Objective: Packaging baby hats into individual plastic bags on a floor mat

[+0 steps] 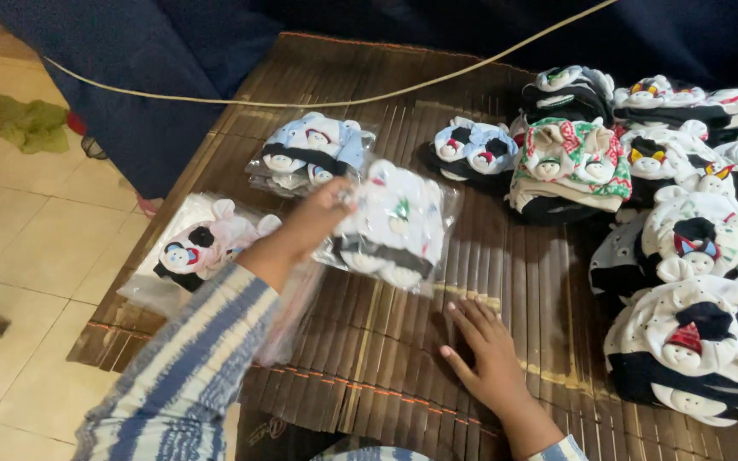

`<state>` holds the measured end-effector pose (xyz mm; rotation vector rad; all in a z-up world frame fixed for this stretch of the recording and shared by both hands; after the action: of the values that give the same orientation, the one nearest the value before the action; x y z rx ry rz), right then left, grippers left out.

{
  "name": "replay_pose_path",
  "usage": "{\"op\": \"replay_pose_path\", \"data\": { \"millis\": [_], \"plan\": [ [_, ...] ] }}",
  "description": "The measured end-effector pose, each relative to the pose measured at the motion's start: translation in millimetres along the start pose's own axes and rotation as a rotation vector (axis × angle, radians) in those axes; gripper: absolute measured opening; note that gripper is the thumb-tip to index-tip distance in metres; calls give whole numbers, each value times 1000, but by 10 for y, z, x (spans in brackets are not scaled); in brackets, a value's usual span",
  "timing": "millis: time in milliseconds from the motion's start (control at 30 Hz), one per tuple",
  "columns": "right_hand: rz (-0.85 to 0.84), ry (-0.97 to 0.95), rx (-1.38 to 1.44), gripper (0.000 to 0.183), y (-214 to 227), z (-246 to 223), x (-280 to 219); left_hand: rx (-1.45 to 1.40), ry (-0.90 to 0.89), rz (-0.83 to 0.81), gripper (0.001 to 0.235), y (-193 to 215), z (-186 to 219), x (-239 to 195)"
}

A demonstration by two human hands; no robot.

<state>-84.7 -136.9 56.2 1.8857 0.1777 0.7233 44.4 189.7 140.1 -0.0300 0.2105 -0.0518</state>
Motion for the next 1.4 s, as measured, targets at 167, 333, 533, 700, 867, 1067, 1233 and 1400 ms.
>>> {"op": "replay_pose_path", "data": {
  "millis": [167, 333, 533, 700, 867, 1067, 1233, 1400],
  "plan": [
    [-3, 27, -182, 67, -148, 2, -35, -204, -133, 59, 40, 1203, 445, 900],
    [16, 31, -222, 68, -193, 29, -31, -28, -102, 207, 40, 1642, 639, 1118],
    [-9, 30, -254, 70, -235, 46, -20, 641, -265, 446, 46, 2023, 329, 1546],
    [-44, 19, -261, 68, -227, 33, -27, 1277, -799, 627, 49, 1398, 550, 924],
    [-31, 41, -289, 72, -227, 11, -32, 1549, -1066, -34, 90, 973, 251, 408],
    [-18, 54, -316, 74, -216, -21, -21, 1794, -1205, 63, 109, 1192, -277, 526],
    [-17, 64, -321, 76, -230, -12, -24, 1847, -1256, 154, 112, 1217, -311, 608],
    [-33, 71, -339, 77, -265, 6, -39, 1954, -1263, 188, 129, 1245, -400, 684]
  ]
}}
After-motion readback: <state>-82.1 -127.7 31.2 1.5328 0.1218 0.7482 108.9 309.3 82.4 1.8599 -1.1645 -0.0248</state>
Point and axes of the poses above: each hand's wrist, its own x-axis towards the middle knuckle, its own y-axis out of the back of the hand, z = x × y, the point moved 3 cm from there along x, towards the middle knuckle, and after that the axes turned 10 degrees about -x, right-handed, at the moved point
